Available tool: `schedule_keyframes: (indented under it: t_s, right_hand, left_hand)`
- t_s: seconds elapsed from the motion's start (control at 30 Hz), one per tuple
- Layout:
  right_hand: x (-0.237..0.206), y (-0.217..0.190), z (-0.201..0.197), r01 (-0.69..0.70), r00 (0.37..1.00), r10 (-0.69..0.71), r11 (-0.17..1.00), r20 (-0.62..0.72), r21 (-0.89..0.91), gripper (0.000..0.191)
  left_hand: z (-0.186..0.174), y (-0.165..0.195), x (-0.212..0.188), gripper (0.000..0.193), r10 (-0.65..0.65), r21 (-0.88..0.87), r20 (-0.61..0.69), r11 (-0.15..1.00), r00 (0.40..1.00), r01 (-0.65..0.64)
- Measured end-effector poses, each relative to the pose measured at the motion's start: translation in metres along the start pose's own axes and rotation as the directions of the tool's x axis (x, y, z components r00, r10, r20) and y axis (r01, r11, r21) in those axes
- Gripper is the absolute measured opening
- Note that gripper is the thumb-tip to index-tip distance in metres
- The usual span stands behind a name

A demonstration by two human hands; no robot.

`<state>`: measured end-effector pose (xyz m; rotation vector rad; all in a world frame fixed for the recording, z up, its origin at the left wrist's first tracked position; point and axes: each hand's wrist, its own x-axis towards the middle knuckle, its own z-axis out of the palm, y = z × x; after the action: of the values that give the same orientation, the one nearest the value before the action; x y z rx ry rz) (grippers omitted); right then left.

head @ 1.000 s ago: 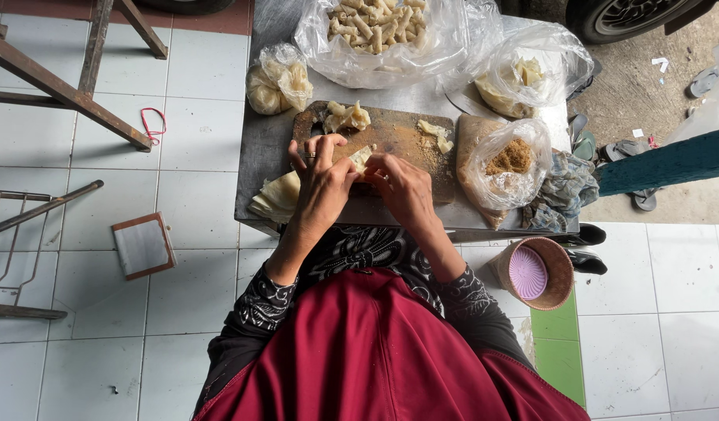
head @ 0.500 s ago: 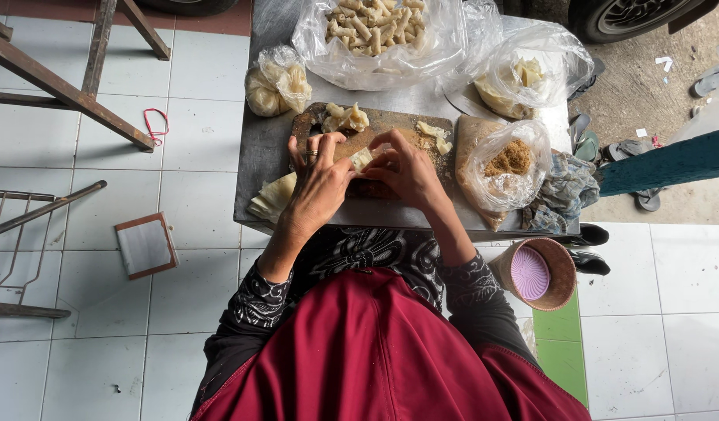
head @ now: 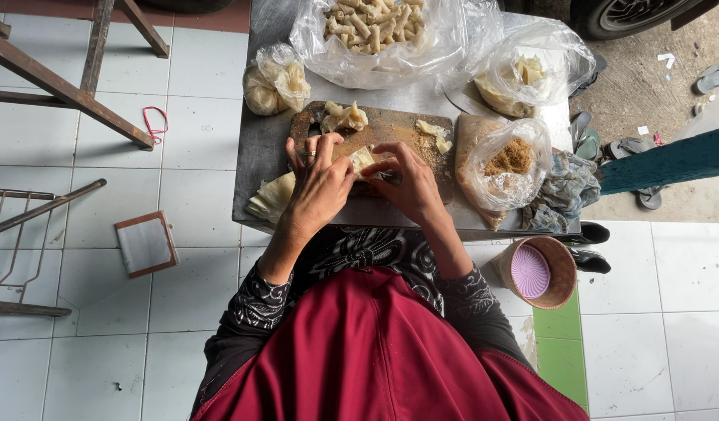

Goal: The person sits at a low table and wraps pieces of pale dough in thin square pastry wrappers, folding the wrapper around each dough piece by hand. Finished wrapped pieces are placed on a plate beside the cutting board, and the person repeats the wrapping cycle with new wrappers and dough pieces.

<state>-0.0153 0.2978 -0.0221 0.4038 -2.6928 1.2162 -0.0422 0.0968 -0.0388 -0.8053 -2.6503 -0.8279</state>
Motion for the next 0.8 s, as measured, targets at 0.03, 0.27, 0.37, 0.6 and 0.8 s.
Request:
schedule_keyframes:
  t_s: [0.03, 0.27, 0.37, 0.6, 0.8]
  right_hand:
    - [-0.001, -0.001, 0.001, 0.012, 1.000, -0.012, 1.000, -0.014, -0.003, 0.053]
    - [-0.005, 0.000, 0.001, -0.065, 0.998, 0.065, 0.995, -0.002, 0.081, 0.050]
    - [-0.005, 0.003, 0.001, -0.014, 1.000, 0.015, 0.999, -0.014, 0.042, 0.047]
    - [0.001, 0.012, 0.004, 0.154, 0.985, -0.164, 0.975, -0.053, -0.158, 0.045]
    - [0.004, 0.010, 0.002, 0.188, 0.980, -0.196, 0.969, -0.038, -0.160, 0.047]
  left_hand:
    - [-0.001, 0.001, -0.001, 0.017, -0.009, -0.016, 0.013, 1.000, 1.000, 0.009]
    - [-0.005, 0.004, -0.005, 0.017, -0.010, -0.055, 0.004, 0.998, 1.000, 0.011]
    - [0.000, 0.003, -0.005, 0.014, 0.009, -0.016, -0.026, 1.000, 1.000, -0.009]
    - [0.012, 0.001, 0.000, 0.014, -0.006, 0.041, -0.036, 0.999, 0.999, 0.007]
    - [0.015, -0.001, 0.003, 0.015, -0.037, 0.024, -0.054, 0.999, 0.998, 0.038]
